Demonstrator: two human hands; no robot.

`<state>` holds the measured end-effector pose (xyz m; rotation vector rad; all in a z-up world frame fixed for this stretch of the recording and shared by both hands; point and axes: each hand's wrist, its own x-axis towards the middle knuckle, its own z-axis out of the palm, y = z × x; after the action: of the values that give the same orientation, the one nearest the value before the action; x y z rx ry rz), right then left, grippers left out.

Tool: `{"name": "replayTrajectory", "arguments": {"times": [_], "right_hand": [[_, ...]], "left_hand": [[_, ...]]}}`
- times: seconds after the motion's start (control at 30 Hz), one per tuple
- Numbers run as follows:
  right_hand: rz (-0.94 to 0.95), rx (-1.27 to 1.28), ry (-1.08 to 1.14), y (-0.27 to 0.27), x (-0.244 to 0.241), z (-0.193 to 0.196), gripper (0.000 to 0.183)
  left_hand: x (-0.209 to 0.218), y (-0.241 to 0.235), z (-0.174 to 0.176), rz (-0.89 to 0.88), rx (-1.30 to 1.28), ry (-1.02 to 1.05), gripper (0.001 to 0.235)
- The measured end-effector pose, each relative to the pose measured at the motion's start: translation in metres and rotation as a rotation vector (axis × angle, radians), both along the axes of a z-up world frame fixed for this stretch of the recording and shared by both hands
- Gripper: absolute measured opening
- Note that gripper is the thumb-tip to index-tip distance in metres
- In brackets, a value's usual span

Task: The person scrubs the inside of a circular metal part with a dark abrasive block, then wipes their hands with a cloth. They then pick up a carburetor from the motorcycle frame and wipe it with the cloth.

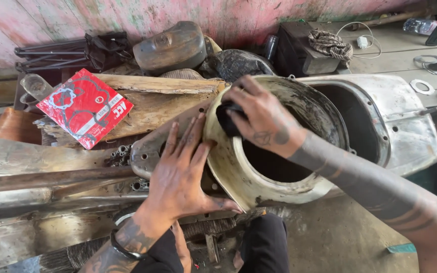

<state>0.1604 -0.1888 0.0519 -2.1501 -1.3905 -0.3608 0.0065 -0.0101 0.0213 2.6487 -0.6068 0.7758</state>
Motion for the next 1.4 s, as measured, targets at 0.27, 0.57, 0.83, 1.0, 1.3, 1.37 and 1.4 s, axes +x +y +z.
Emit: {"name": "replayTrajectory", "arguments": {"times": [0.27,0.57,0.83,1.0,1.3,1.37,1.4], "right_hand": [[-0.018,-0.293,-0.256,-0.012,-0.027,-0.025,0.052],[0.482,-0.256,0.119,-0.059,-0.046,-0.013,0.026],[0.211,-0.223,-0.037,-0.016,0.0,-0.026,0.039],[0.189,-0.402,-0.085,-0.041,-0.049,-0.023,0.044],[0.018,-0.273,0.199,-0.057,-0.033,0.003,0.025],[-0.049,-0.129,0.122,-0.03,-0.013,-0.006,0.023],[-0.11,0.013,0.045,-0.017,-0.003,-0.009,0.023]], "left_hand": [[0.004,0.001,-0.004,0.003,-0.048,0.082,0.11],[0.004,0.004,-0.013,0.009,-0.088,0.064,0.105],[0.003,0.003,-0.012,-0.005,-0.077,0.044,0.108],[0.004,0.004,-0.01,-0.002,-0.077,0.032,0.106],[0.005,0.005,-0.007,-0.04,-0.09,0.031,0.104],[0.004,0.004,-0.007,-0.024,-0.087,0.027,0.103],[0.004,0.003,-0.007,-0.002,-0.086,0.024,0.103]]}}
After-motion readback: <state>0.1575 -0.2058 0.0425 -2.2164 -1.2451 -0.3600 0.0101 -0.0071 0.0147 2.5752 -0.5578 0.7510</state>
